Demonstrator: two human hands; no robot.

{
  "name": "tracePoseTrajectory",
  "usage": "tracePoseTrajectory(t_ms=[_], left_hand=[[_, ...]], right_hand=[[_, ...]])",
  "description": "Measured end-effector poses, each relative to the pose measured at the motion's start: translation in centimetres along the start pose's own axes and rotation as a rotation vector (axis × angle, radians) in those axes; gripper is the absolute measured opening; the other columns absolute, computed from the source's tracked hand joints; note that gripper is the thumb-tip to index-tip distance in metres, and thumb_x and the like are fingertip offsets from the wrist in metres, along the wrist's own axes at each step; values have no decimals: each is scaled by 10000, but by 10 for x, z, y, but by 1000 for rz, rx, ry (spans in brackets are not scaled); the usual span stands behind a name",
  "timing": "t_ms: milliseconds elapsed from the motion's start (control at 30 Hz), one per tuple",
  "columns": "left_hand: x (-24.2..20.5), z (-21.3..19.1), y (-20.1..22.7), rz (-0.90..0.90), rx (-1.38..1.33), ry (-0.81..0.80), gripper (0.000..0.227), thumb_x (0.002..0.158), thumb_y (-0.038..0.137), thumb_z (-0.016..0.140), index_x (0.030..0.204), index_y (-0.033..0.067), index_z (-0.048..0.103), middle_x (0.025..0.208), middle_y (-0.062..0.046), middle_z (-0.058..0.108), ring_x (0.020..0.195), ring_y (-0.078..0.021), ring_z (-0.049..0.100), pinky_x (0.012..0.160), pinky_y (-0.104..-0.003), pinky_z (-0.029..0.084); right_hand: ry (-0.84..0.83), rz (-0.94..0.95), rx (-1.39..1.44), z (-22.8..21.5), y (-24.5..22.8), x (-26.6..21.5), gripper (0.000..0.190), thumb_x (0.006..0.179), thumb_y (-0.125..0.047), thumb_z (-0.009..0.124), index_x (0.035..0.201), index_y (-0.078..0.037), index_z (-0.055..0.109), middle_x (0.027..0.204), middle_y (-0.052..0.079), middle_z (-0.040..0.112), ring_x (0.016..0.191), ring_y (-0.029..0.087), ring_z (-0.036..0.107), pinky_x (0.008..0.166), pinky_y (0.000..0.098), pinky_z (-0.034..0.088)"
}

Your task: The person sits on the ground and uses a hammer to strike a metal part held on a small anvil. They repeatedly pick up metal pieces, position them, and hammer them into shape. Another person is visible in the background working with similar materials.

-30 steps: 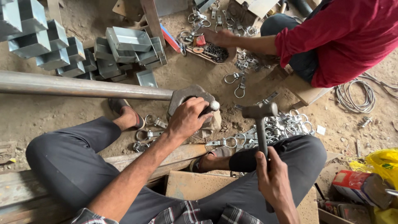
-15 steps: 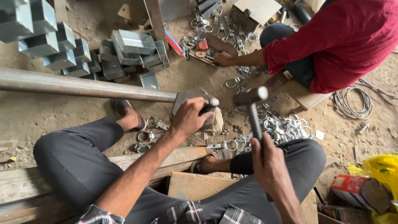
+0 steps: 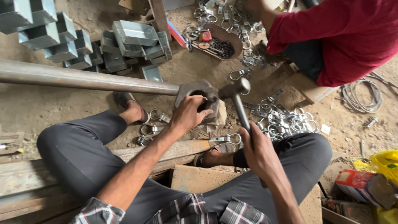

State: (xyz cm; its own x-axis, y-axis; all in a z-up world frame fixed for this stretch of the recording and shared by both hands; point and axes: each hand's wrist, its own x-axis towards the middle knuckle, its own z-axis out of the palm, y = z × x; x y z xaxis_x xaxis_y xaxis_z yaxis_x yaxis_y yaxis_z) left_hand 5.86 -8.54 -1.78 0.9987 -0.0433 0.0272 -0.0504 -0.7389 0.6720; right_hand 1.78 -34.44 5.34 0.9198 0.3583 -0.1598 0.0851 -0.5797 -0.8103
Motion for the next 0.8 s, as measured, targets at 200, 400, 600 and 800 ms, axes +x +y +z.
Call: tracePoseTrajectory(t_ms=[200,400,600,800], left_hand=[[-30,8,-27,218,-220,263,220,985,215,706,1044,3,699,1055,-174,753,887,-254,736,751,-429,626],[-31,-12,-42,-162,-392,67,219,1058,195,622,1210,40,585,837,-79,654,676,-226,628,608,-396,574],[-26,10,-38,119,-103,159,378,824,147,830,1103,24,607,875,-98,669,762,-218,668,622,-374,591],[-17,23,-28,-56,-39,46,258,909,152,790,1101,48,653,919,-106,728,734,-193,732,557,-301,605]], right_hand=[[44,323,218,-14,41,-54,245,1026,-281,502,1021,-59,607,590,-5,468,485,85,408,412,286,330],[111,613,456,-16,77,-83,371,1061,-368,454,982,-20,555,542,33,402,368,125,351,338,294,287],[120,630,475,-14,94,-73,429,1068,-429,435,973,-19,517,495,57,376,290,156,336,272,320,293],[69,628,488,-16,90,-64,424,1061,-428,430,968,-23,517,495,46,358,291,150,332,269,316,299]])
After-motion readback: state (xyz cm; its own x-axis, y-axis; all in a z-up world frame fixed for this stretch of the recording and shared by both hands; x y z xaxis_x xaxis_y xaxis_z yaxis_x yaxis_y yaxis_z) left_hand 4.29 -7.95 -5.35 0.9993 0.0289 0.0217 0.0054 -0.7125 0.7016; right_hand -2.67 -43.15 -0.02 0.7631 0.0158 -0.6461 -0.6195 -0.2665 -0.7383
